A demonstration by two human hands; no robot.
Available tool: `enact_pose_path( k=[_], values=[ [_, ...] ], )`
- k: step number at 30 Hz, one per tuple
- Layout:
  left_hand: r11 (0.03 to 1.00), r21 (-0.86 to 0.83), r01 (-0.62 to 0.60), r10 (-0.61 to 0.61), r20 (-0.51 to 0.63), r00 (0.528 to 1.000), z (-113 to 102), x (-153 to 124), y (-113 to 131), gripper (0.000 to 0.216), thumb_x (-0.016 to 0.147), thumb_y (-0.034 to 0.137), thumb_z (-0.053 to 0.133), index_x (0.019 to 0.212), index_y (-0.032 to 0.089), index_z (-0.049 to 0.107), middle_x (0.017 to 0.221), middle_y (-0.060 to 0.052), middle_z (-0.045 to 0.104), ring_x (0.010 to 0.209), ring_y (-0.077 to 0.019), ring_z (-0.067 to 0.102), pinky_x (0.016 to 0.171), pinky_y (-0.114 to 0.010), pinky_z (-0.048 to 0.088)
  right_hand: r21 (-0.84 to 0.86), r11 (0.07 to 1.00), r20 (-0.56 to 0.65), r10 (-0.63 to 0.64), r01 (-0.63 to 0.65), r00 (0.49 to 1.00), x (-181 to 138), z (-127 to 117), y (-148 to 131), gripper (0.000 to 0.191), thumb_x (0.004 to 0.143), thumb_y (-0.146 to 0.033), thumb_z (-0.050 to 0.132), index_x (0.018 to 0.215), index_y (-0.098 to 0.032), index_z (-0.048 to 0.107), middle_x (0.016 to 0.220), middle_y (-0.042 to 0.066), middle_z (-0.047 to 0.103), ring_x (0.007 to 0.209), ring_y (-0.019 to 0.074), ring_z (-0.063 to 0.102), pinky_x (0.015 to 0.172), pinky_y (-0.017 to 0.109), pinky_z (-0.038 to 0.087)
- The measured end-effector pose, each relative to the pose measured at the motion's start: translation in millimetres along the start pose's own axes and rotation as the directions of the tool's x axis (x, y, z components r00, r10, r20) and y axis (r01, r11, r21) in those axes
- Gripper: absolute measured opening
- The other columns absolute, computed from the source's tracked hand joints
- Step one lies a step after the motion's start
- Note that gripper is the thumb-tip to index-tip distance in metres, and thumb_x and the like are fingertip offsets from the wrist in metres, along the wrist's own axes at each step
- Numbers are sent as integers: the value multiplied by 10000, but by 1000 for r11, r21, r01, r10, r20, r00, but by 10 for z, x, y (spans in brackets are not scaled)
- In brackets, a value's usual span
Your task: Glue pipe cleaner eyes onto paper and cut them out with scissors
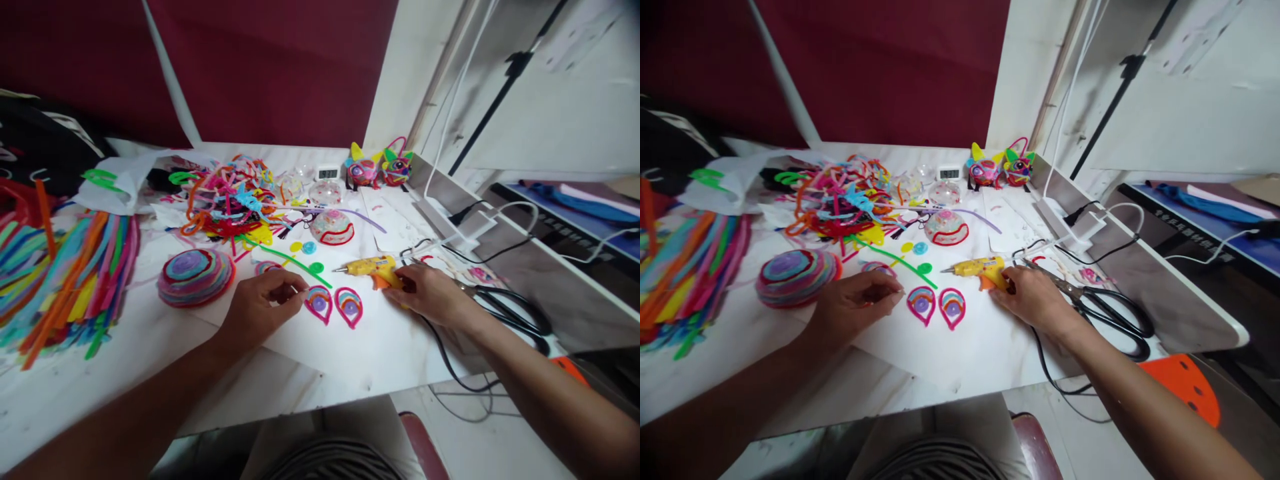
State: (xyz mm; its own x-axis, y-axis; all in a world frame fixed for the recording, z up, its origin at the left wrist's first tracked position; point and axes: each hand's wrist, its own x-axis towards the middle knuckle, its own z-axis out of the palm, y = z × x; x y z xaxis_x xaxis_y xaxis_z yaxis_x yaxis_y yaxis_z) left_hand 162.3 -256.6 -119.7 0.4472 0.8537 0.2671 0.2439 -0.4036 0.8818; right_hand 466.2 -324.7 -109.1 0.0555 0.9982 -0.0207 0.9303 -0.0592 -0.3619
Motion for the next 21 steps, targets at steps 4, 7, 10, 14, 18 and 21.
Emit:
enact_pose_path(
  k=[4,7,10,14,18,21],
  values=[
    [1000,-20,5,-5,5,1000,17,-14,-23,51,786,221,685,812,181,702,667,22,616,582,-82,535,536,-172,436,55,997,25,61,-62,998,58,9,27,208,789,-413,579,806,-206,565,703,56,621,597,216,545,558,324,336],
    [999,-33,23,-23,15,1000,17,-8,-53,58,789,222,681,821,177,698,655,23,602,569,-84,533,526,-178,430,168,981,27,91,-94,996,41,-7,51,258,786,-440,564,881,-201,543,794,77,648,666,227,575,591,331,384],
    [998,-39,54,-54,14,998,9,2,-77,84,785,237,685,838,174,702,661,13,609,581,-95,552,532,-188,437,340,934,69,95,-113,993,-4,-54,25,353,799,-493,552,990,-198,510,762,52,660,639,206,578,558,307,424],
    [994,-51,96,-96,0,995,3,9,-72,126,775,273,699,844,167,702,659,2,618,569,-107,565,513,-196,441,526,844,84,68,-103,994,-69,-149,-55,508,796,-577,600,1109,-190,501,837,53,666,681,188,593,563,276,467],
    [990,-62,123,-124,-10,992,-5,15,-52,138,771,285,705,844,168,700,622,11,605,540,-110,568,498,-199,445,694,715,79,48,-89,996,-127,-206,-111,442,784,-562,725,1038,-211,642,915,33,640,714,146,546,573,226,429],
    [990,-70,125,-126,-13,992,-11,14,-62,126,780,285,704,847,178,701,628,17,607,533,-101,565,502,-194,444,799,589,86,85,-119,993,-173,-206,-172,360,786,-528,759,973,-227,698,756,-8,585,615,110,473,504,198,364]
  ],
)
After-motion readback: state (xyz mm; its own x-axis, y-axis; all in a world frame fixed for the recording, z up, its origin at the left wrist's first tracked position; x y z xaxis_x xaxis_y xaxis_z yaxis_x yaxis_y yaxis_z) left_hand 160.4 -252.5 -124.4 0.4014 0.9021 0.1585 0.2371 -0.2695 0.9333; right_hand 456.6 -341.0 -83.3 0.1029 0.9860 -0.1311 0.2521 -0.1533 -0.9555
